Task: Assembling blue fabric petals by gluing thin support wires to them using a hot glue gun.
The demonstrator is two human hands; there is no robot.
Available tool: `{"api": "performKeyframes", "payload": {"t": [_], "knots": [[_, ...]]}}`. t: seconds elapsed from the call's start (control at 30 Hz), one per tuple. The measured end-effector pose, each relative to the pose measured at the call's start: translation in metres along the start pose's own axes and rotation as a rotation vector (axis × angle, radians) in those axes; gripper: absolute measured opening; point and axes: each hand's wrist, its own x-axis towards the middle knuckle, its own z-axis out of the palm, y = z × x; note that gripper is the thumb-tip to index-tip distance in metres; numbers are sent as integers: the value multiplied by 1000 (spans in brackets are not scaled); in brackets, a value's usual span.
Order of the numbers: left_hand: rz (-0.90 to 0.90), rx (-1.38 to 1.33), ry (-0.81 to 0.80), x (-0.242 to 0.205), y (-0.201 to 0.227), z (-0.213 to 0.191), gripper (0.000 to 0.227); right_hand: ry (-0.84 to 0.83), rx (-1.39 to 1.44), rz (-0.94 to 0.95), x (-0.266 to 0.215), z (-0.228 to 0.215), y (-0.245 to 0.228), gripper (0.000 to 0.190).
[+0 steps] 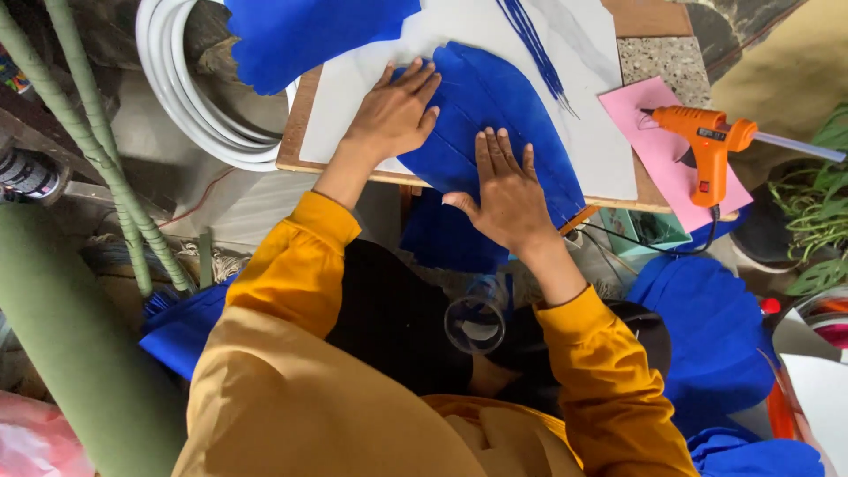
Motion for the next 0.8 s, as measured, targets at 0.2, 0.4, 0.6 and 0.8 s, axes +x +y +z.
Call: {"api": "performKeyframes", "payload": {"t": [0.2, 0.4, 0.6, 0.8], "knots": [[-59, -92, -23, 1, -8, 7, 49, 20, 22, 5, -1, 3, 1, 91], [-70, -156, 89, -2, -17, 21, 58, 13, 7, 19, 2, 4, 1, 93], [69, -65, 240, -6, -9, 18, 28, -25, -21, 24, 6, 1, 1, 93], [8, -80, 219, 0, -11, 28, 25, -57, -36, 47, 9, 0, -2, 96]]}}
